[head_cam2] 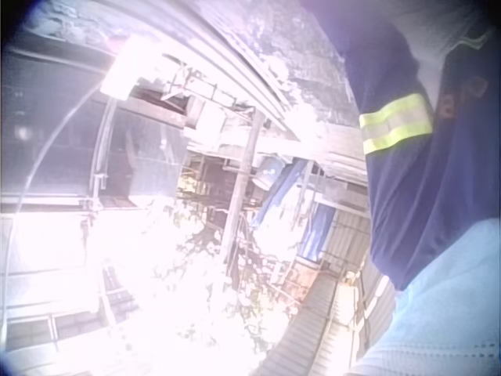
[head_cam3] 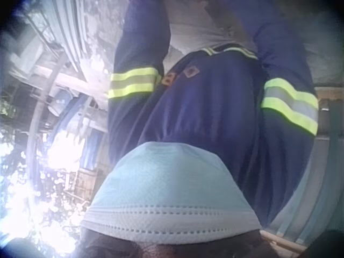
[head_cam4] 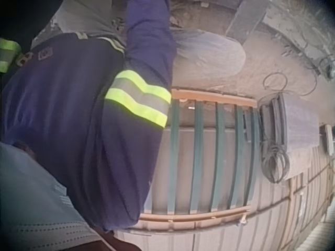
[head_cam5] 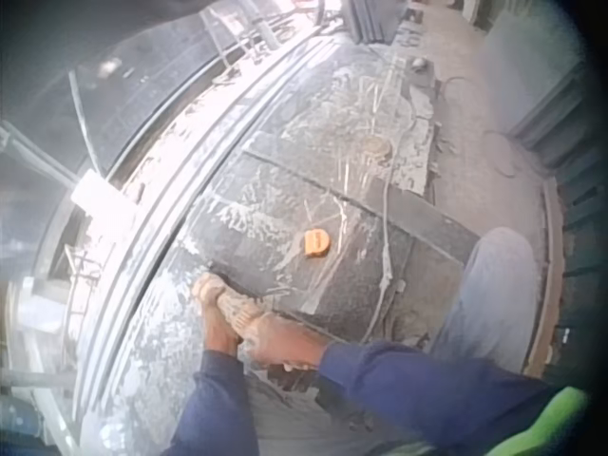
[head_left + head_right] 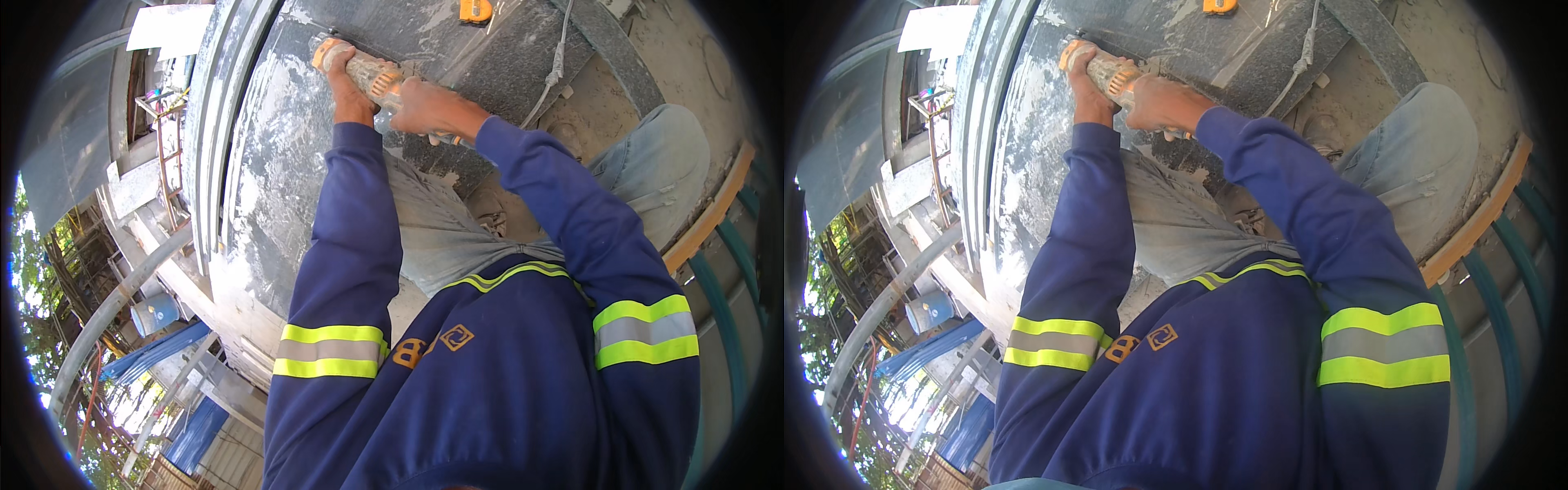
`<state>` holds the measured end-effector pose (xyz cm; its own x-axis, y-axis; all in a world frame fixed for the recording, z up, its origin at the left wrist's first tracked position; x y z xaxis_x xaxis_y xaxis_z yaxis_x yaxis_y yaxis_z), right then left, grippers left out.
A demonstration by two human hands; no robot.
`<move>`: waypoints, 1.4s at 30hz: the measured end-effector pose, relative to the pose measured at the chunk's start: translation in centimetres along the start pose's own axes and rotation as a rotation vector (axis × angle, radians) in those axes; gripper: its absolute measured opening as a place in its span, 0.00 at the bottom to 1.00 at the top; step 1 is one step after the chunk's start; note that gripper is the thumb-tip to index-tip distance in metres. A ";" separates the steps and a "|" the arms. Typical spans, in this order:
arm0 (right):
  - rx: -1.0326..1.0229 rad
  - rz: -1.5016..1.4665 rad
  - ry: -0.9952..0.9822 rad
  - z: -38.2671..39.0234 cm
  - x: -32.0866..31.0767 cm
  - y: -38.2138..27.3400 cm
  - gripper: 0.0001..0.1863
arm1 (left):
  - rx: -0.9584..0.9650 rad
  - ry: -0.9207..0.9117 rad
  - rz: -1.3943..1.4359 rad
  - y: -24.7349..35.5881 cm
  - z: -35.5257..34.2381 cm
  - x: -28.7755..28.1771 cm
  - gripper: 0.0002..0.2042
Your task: The person uses an angle grinder to smooth the surface of a large stone slab. The person holds the tool with both hands and moves it across the slab, generating dust as the surface is ground down.
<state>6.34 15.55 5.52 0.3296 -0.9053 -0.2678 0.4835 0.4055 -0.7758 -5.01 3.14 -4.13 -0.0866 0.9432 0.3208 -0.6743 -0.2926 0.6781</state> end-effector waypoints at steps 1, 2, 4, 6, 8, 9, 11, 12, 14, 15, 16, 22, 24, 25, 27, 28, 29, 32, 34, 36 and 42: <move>-0.005 0.008 0.001 0.0 -0.1 -0.1 0.19 | 0.006 0.000 -0.005 0.0 0.0 0.1 0.30; -0.010 0.016 0.001 0.0 -0.2 -0.1 0.18 | 0.012 0.000 -0.011 0.1 0.0 0.2 0.30; -0.064 0.004 -0.006 -0.7 -0.2 -0.2 0.18 | 0.003 0.008 0.003 0.4 0.5 1.1 0.27; -0.090 0.012 -0.005 -1.3 -0.1 -0.1 0.18 | -0.004 0.012 -0.003 0.6 0.7 1.4 0.26; -0.087 0.042 0.007 -1.8 0.0 0.0 0.19 | -0.009 0.012 -0.027 0.8 0.4 1.2 0.26; -0.078 0.023 -0.003 -1.4 0.0 -0.2 0.19 | -0.002 0.021 -0.012 0.7 0.5 1.0 0.26; -0.059 -0.014 -0.024 -0.3 0.0 -0.3 0.20 | 0.009 0.037 0.016 0.3 0.8 0.7 0.26; -0.045 -0.011 -0.013 0.0 -0.2 -0.2 0.20 | 0.013 0.039 0.014 0.2 1.1 0.9 0.26; -0.015 -0.005 0.009 0.5 -0.4 0.0 0.20 | 0.019 0.043 0.011 0.1 1.6 1.3 0.26; -0.026 0.009 0.039 0.6 -0.4 0.0 0.19 | 0.018 0.046 0.004 0.0 1.4 1.2 0.25; -0.037 0.024 0.068 0.6 -0.4 0.1 0.19 | 0.016 0.050 -0.002 -0.2 1.2 1.0 0.25; -0.050 -0.024 -0.028 -0.4 -0.4 -0.5 0.17 | 0.013 0.016 -0.009 0.5 0.6 1.0 0.24; -0.050 -0.035 -0.033 -0.6 -0.4 -0.6 0.17 | 0.005 0.008 -0.018 0.8 0.2 0.9 0.24; -0.038 -0.053 -0.043 -0.5 -0.3 -0.6 0.17 | -0.004 0.011 -0.015 0.7 0.0 0.6 0.24; -0.025 -0.070 -0.041 -0.2 -0.2 -0.4 0.19 | -0.005 0.019 -0.008 0.3 0.0 0.3 0.26; -0.024 -0.068 -0.030 0.0 -0.1 0.0 0.19 | 0.004 0.024 -0.004 -0.1 0.2 0.3 0.27; -0.024 -0.066 -0.018 0.2 0.0 0.2 0.20 | 0.013 0.030 0.000 -0.3 0.4 0.3 0.28; -0.021 0.005 0.029 0.4 -0.1 0.3 0.21 | -0.013 0.040 -0.008 -0.4 0.6 0.5 0.29; -0.019 -0.022 -0.002 0.1 -0.1 0.2 0.20 | 0.023 0.012 -0.020 0.0 0.8 0.7 0.29; -0.024 -0.044 -0.039 -0.2 -0.2 -0.1 0.20 | 0.040 0.000 -0.034 0.4 0.7 0.8 0.29; 0.031 -0.048 -0.088 0.0 -0.3 -0.4 0.21 | 0.016 0.001 -0.018 0.4 0.1 0.6 0.28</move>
<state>6.03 15.65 5.89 0.3746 -0.9097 -0.1791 0.5244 0.3672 -0.7682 -5.24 3.57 -3.56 -0.0757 0.9484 0.3079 -0.6636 -0.2784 0.6944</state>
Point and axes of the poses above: each hand's wrist, its own z-axis away from the middle knuckle, its own x-axis out of the palm, y = z × x, the point moved 7 cm from there along -z, towards the middle knuckle, and after that the axes turned 8 degrees about -z, right-handed, at the moved point
